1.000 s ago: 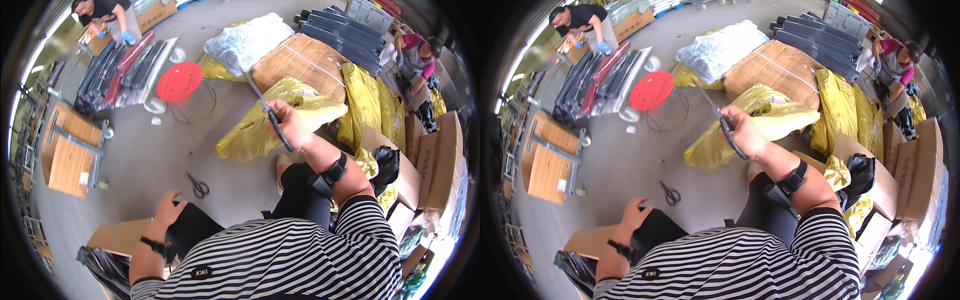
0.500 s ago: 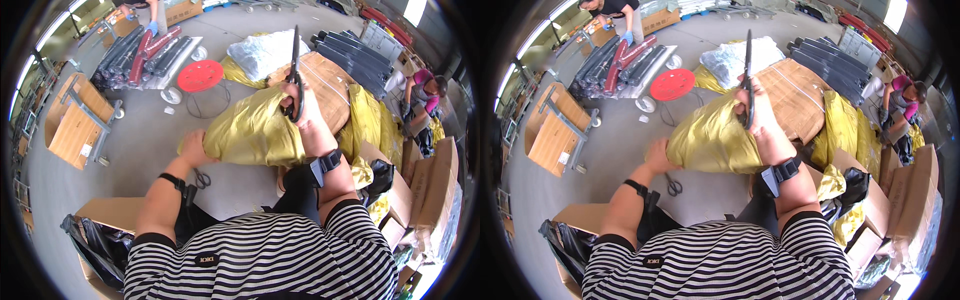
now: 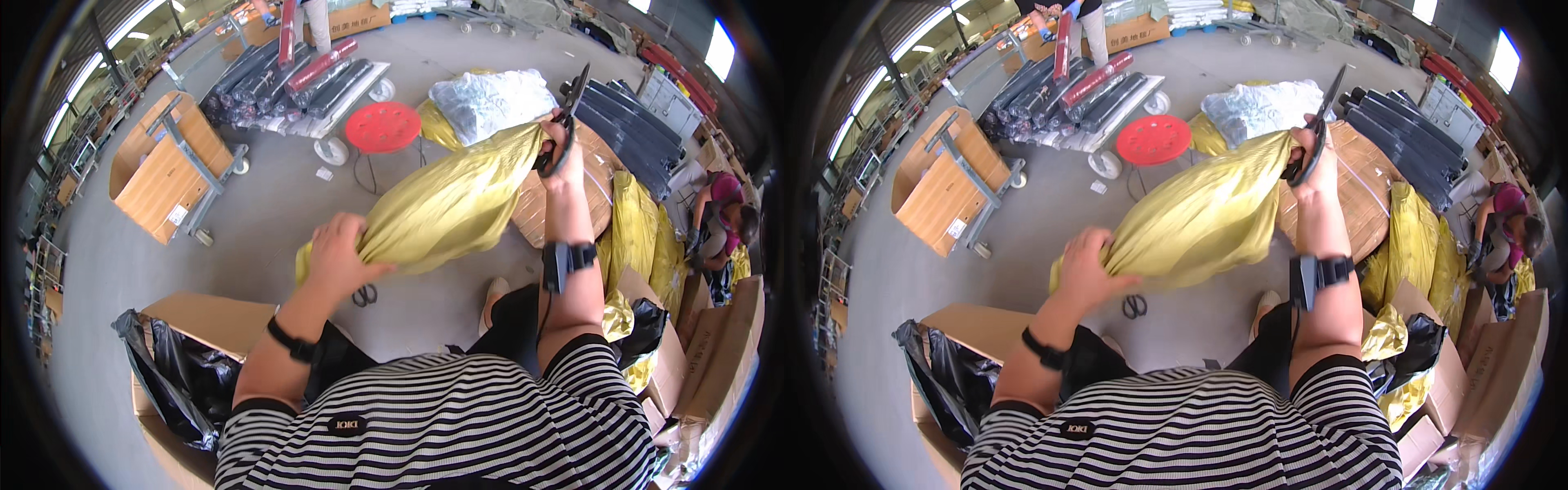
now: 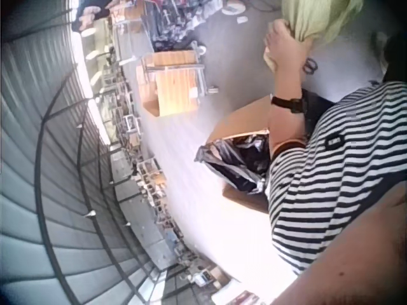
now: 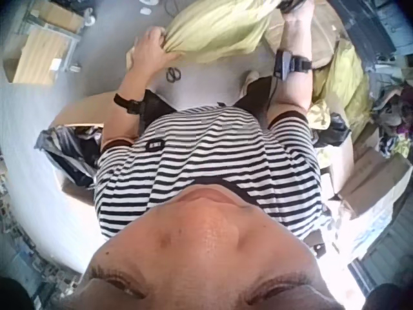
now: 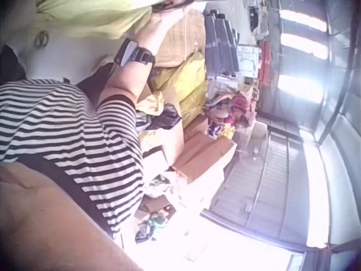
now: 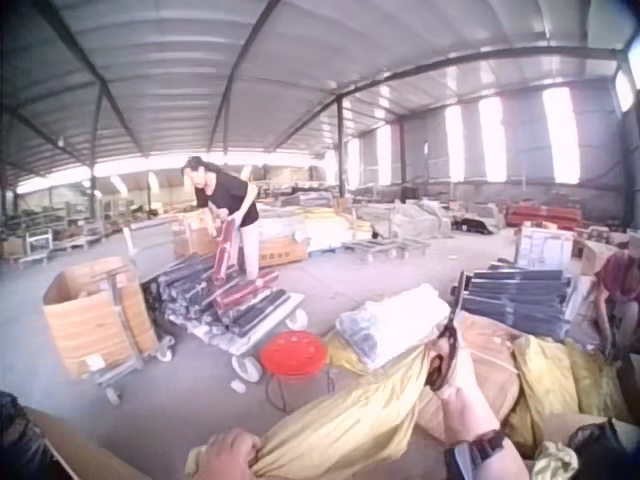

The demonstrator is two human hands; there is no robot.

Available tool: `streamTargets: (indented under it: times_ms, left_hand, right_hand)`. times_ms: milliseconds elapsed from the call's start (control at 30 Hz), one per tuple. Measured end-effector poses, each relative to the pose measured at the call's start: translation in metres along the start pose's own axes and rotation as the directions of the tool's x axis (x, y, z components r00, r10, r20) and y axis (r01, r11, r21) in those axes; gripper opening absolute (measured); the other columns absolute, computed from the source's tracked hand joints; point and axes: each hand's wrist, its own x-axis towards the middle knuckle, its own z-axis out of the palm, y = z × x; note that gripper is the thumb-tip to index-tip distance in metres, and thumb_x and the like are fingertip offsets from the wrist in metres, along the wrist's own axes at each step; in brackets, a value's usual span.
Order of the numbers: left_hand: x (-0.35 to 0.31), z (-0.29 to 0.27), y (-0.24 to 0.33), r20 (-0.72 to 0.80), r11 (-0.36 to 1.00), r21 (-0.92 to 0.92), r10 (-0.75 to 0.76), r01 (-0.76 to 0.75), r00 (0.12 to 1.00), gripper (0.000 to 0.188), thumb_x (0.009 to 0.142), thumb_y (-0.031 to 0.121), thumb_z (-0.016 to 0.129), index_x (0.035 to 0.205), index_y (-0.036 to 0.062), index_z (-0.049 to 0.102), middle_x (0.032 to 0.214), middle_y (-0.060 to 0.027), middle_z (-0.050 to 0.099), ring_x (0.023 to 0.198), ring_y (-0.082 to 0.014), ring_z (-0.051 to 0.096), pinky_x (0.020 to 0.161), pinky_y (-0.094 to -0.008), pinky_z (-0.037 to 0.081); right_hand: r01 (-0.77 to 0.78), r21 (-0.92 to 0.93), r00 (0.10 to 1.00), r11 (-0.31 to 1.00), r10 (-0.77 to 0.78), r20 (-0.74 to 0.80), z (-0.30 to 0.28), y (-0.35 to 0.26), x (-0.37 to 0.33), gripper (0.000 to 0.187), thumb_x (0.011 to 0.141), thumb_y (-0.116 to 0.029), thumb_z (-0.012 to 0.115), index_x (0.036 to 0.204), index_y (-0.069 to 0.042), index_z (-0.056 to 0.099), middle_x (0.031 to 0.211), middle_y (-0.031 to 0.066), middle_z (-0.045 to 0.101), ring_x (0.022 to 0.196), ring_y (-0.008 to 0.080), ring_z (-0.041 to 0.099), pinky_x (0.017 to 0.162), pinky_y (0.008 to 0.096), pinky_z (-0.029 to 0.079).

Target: Unpacking large yellow and black industrial packages using scissors in a warehouse setting.

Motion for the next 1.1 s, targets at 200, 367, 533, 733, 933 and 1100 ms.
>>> streamTargets:
  times_ms: [200, 367, 533, 733, 933, 1100]
  left_hand:
    - [0.041, 0.039, -0.015, 0.036, 0.967, 0.255, -0.022, 0.013, 0.999, 0.085, 0.058, 0.043, 0.084, 0.126, 0.0085, 0.048, 0.123, -0.0091, 0.054, 0.119, -0.0278, 0.046, 0.102, -0.0426, 0.030]
    - [0.069, 0.037, -0.011, 0.200, 0.970, 0.231, -0.119, 0.071, 0.973, 0.091, 0.055, 0.044, 0.085, 0.129, 0.0091, 0.046, 0.127, -0.0111, 0.052, 0.122, -0.0301, 0.044, 0.103, -0.0430, 0.029]
    - [0.074, 0.045, -0.016, 0.155, 0.995, 0.074, -0.071, 0.060, 0.985, 0.076, 0.058, 0.033, 0.086, 0.120, 0.0094, 0.050, 0.120, -0.0109, 0.058, 0.118, -0.0298, 0.047, 0.103, -0.0415, 0.030]
    - [0.084, 0.050, -0.024, 0.072, 1.000, -0.013, 0.012, -0.011, 0.997, 0.070, 0.061, 0.033, 0.084, 0.120, 0.0136, 0.052, 0.120, -0.0104, 0.058, 0.116, -0.0306, 0.050, 0.103, -0.0451, 0.030]
    - [0.076, 0.060, -0.024, -0.084, 0.972, 0.012, 0.237, -0.236, 0.968, 0.043, 0.074, 0.032, 0.074, 0.111, 0.0117, 0.064, 0.119, -0.0068, 0.061, 0.116, -0.0301, 0.051, 0.104, -0.0429, 0.030]
    - [0.084, 0.067, -0.013, -0.151, 0.946, -0.170, 0.252, -0.276, 0.956, 0.021, 0.075, 0.022, 0.072, 0.088, 0.0057, 0.069, 0.105, -0.0068, 0.065, 0.104, -0.0278, 0.057, 0.093, -0.0396, 0.040]
  right_hand:
    - [-0.263, 0.097, 0.901, 0.960, 0.281, -0.332, -0.116, 0.112, 0.017, 0.008, 0.088, -0.007, 0.054, 0.085, -0.011, 0.048, 0.062, -0.0008, 0.049, 0.050, 0.0137, 0.047, 0.041, 0.0280, 0.037]
    - [-0.225, -0.318, 0.942, 0.921, 0.122, -0.312, -0.114, 0.069, 0.013, 0.018, 0.082, -0.012, 0.069, 0.092, -0.008, 0.055, 0.068, 0.0005, 0.057, 0.052, 0.0112, 0.049, 0.046, 0.0267, 0.039]
    - [0.127, -0.860, 0.941, 0.494, -0.334, -0.053, -0.116, 0.028, -0.028, 0.029, 0.079, -0.022, 0.077, 0.096, -0.004, 0.060, 0.066, -0.0021, 0.053, 0.061, 0.0064, 0.050, 0.056, 0.0233, 0.042]
    - [-0.290, -0.343, 0.901, 0.893, 0.376, 0.218, -0.041, 0.033, -0.125, 0.027, 0.087, -0.019, 0.068, 0.109, -0.013, 0.053, 0.077, 0.0046, 0.065, 0.045, 0.0034, 0.039, 0.041, 0.0185, 0.028]
    - [-0.150, -0.396, 0.972, 0.906, 0.209, 0.108, -0.034, 0.086, -0.098, 0.023, 0.086, -0.018, 0.069, 0.102, -0.012, 0.053, 0.074, 0.0014, 0.062, 0.054, 0.0045, 0.048, 0.046, 0.0194, 0.034]
    - [-0.050, -0.426, 0.976, 0.903, 0.135, 0.173, -0.033, 0.110, -0.088, 0.028, 0.085, -0.016, 0.072, 0.104, -0.006, 0.053, 0.074, -0.0008, 0.060, 0.068, 0.0067, 0.057, 0.060, 0.0209, 0.042]
